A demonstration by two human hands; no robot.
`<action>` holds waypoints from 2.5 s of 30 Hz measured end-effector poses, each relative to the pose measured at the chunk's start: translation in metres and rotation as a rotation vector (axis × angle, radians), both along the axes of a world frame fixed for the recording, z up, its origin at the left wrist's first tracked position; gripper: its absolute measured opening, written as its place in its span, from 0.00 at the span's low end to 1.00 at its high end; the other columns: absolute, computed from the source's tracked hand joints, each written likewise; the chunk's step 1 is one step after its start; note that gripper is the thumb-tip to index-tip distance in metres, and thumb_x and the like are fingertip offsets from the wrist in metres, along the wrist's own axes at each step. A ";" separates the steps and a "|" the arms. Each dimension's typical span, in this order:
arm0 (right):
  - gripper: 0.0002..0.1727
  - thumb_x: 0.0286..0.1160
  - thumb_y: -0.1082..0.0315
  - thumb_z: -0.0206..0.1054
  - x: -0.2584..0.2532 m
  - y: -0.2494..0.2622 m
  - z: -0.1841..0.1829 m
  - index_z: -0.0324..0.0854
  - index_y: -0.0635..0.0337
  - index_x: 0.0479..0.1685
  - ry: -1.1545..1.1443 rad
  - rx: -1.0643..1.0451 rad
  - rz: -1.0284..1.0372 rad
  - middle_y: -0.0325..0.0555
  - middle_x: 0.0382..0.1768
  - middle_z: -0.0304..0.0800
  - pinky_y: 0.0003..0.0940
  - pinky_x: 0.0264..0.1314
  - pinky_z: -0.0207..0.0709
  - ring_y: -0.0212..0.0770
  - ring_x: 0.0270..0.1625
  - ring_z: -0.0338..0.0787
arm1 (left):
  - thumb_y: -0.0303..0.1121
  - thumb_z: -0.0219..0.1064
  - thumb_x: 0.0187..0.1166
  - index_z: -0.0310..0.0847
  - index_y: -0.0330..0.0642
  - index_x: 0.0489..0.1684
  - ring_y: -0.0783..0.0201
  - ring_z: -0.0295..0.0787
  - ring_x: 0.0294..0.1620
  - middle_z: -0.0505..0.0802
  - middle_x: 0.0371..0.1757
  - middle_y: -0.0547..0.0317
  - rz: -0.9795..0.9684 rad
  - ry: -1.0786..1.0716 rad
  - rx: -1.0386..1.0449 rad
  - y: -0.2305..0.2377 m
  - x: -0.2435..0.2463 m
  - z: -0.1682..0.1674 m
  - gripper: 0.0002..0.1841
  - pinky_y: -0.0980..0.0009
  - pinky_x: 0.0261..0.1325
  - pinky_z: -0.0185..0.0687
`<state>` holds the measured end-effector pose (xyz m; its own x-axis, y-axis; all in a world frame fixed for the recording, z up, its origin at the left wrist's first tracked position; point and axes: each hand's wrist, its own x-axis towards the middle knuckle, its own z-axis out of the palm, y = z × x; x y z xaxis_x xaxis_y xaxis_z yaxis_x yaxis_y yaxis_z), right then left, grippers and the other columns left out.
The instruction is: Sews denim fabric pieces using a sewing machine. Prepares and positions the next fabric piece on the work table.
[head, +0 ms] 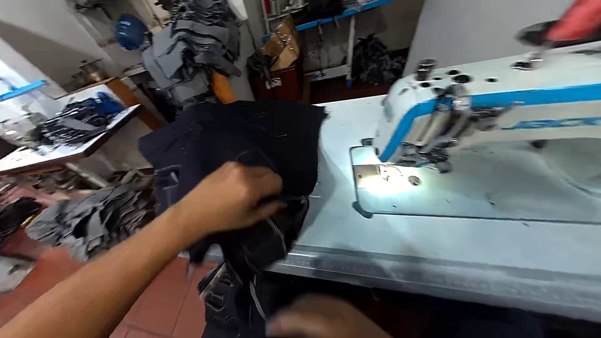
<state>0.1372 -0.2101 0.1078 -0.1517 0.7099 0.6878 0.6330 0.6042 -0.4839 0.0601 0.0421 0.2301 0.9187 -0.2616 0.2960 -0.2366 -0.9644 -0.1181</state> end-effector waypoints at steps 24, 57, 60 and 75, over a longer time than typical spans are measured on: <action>0.23 0.82 0.33 0.55 0.118 -0.047 -0.087 0.90 0.26 0.61 -0.309 -0.197 -0.853 0.39 0.60 0.87 0.53 0.70 0.71 0.45 0.66 0.83 | 0.42 0.61 0.84 0.92 0.39 0.43 0.56 0.95 0.49 0.96 0.46 0.52 -0.089 -0.028 0.024 -0.041 0.076 -0.135 0.17 0.61 0.44 0.92; 0.23 0.75 0.34 0.65 0.118 -0.052 -0.095 0.94 0.36 0.51 -0.274 -0.058 -0.875 0.41 0.56 0.91 0.51 0.73 0.72 0.47 0.70 0.83 | 0.32 0.60 0.85 0.89 0.44 0.67 0.53 0.79 0.81 0.89 0.73 0.55 -0.005 -0.039 -0.127 -0.073 0.064 -0.166 0.17 0.51 0.84 0.73; 0.23 0.74 0.32 0.65 0.118 -0.052 -0.094 0.94 0.35 0.50 -0.260 -0.069 -0.881 0.39 0.57 0.91 0.50 0.73 0.71 0.46 0.70 0.83 | 0.29 0.60 0.85 0.90 0.41 0.64 0.55 0.78 0.83 0.89 0.74 0.55 -0.059 -0.032 -0.151 -0.073 0.064 -0.166 0.16 0.56 0.86 0.72; 0.23 0.91 0.45 0.45 0.140 -0.060 -0.069 0.86 0.35 0.64 -0.344 -0.337 -0.810 0.23 0.66 0.89 0.53 0.72 0.71 0.40 0.69 0.83 | 0.68 0.51 0.80 0.73 0.57 0.85 0.49 0.46 0.97 0.67 0.92 0.72 0.269 0.162 -0.308 -0.055 0.134 -0.169 0.38 0.23 0.87 0.35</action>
